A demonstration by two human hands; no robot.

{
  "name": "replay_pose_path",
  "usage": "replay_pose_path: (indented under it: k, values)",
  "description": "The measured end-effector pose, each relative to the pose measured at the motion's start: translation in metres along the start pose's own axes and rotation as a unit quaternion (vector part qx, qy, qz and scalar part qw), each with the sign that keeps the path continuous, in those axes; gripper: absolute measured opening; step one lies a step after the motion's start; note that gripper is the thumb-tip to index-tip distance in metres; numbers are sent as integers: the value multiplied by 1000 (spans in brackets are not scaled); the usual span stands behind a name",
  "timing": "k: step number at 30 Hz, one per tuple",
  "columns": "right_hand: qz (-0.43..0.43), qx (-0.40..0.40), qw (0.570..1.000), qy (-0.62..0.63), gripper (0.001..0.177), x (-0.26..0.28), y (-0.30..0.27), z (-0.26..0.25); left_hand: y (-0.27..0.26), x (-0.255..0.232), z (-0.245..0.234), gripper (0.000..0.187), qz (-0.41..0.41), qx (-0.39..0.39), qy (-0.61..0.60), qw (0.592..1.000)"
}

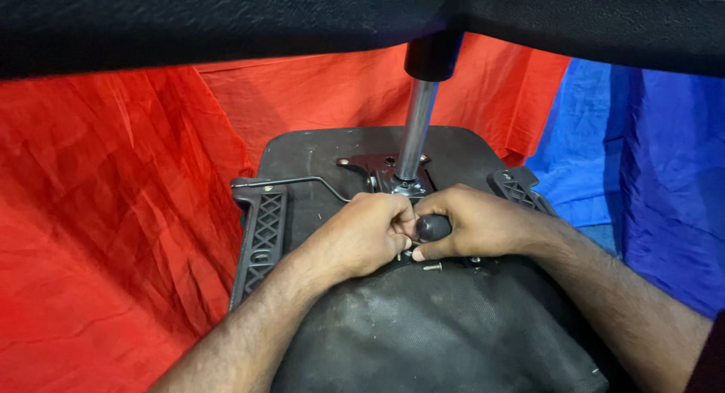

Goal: The person uses a screwdriver to tighten screws on the underside of an office chair, securing the seat to the central gas-lift column. They repeatedly insert and turn the screwdriver at multiple fastener locations around the base plate.

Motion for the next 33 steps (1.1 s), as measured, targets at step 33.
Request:
replay_pose_path:
  k: [33]
  values:
    - [-26, -280, 950, 137, 10, -19, 12, -14, 19, -13, -11, 40, 164, -130, -261, 942]
Point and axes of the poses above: each hand's wrist, its own y-axis towards the middle knuckle, its own z-axis out of the palm, x = y × z, the point moved 2 cm from there along y, towards the middle knuckle, and after that the axes turned 12 degrees about -y, right-handed, at the moved point
